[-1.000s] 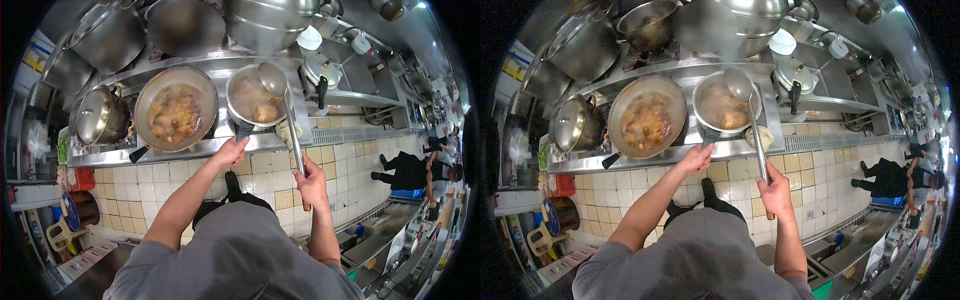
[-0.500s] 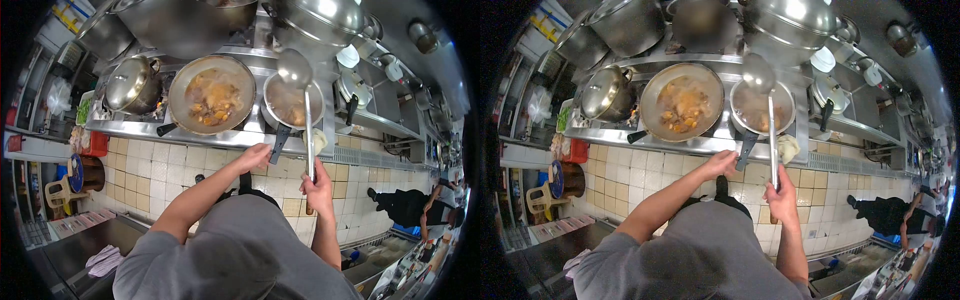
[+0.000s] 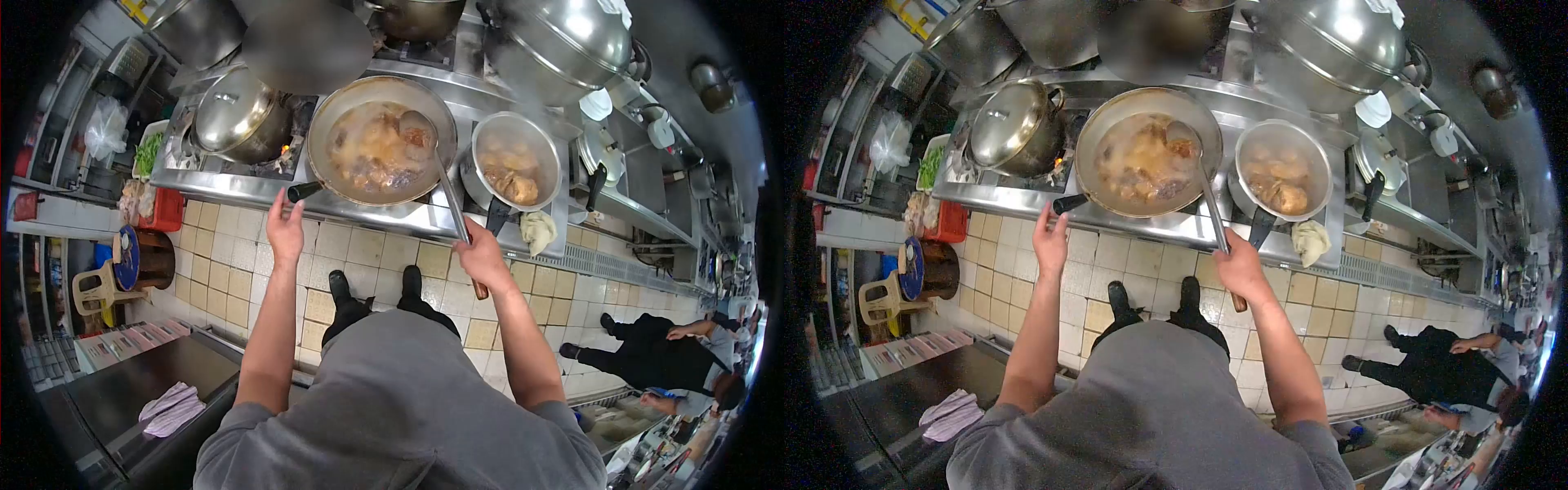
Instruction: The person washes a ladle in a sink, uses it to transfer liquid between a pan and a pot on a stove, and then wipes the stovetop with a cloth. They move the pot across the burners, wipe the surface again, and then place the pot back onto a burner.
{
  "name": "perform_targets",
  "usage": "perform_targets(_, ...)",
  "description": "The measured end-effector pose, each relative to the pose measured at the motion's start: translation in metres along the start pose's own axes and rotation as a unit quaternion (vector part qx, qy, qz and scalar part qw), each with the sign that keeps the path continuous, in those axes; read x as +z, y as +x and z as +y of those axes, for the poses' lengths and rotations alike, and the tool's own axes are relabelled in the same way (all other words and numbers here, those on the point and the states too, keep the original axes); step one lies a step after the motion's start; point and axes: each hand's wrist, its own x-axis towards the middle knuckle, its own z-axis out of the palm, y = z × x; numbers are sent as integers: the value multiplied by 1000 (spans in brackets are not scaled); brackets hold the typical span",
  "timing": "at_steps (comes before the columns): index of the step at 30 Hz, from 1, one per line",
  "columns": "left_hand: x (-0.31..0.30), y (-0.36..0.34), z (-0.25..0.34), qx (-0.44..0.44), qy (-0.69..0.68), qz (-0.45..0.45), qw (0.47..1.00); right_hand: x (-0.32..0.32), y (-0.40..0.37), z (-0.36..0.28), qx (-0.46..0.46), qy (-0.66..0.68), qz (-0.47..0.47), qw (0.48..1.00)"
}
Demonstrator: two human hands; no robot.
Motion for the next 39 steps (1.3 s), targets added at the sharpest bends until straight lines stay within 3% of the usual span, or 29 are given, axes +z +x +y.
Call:
perform_targets(1, -2, 6, 5, 52, 87, -15, 995, 2, -3, -1, 44, 66, -32, 996)
perform_targets(3, -4, 10, 8, 26, 99, -30, 994, 5, -12, -3, 132, 197, -92, 967)
perform_targets(10, -9, 12, 8, 54, 123, -41, 990, 21, -28, -25, 202, 428, -164, 865)
perform_targets(12, -13, 13, 7, 54, 126, -46, 989, 26, -27, -21, 218, 531, -201, 794)
perform_targets(13, -15, 14, 4, 71, 137, -54, 987, 29, -25, -18, 218, 529, -203, 795)
perform_targets(15, -19, 15, 5, 87, 147, -60, 983, 35, -20, -14, 232, 638, -251, 690)
perform_targets(22, -34, 5, 1, 92, 148, -76, 982, 41, -13, -17, 229, 653, -267, 670)
perform_targets(24, -40, 0, -3, 119, 158, -71, 978, 40, -14, -23, 223, 641, -252, 690)
perform_targets(26, -47, -7, -4, 70, 163, -81, 981, 37, -14, -24, 211, 638, -249, 697)
perform_targets(33, -58, -32, -34, 65, 185, -81, 977, 14, -23, -42, 197, 626, -220, 722)
perform_targets(36, -58, -38, -34, 24, 188, -93, 977, 2, -27, -44, 185, 604, -206, 747)
perform_targets(39, -52, -37, -35, 33, 195, -98, 975, -14, -34, -53, 179, 623, -196, 735)
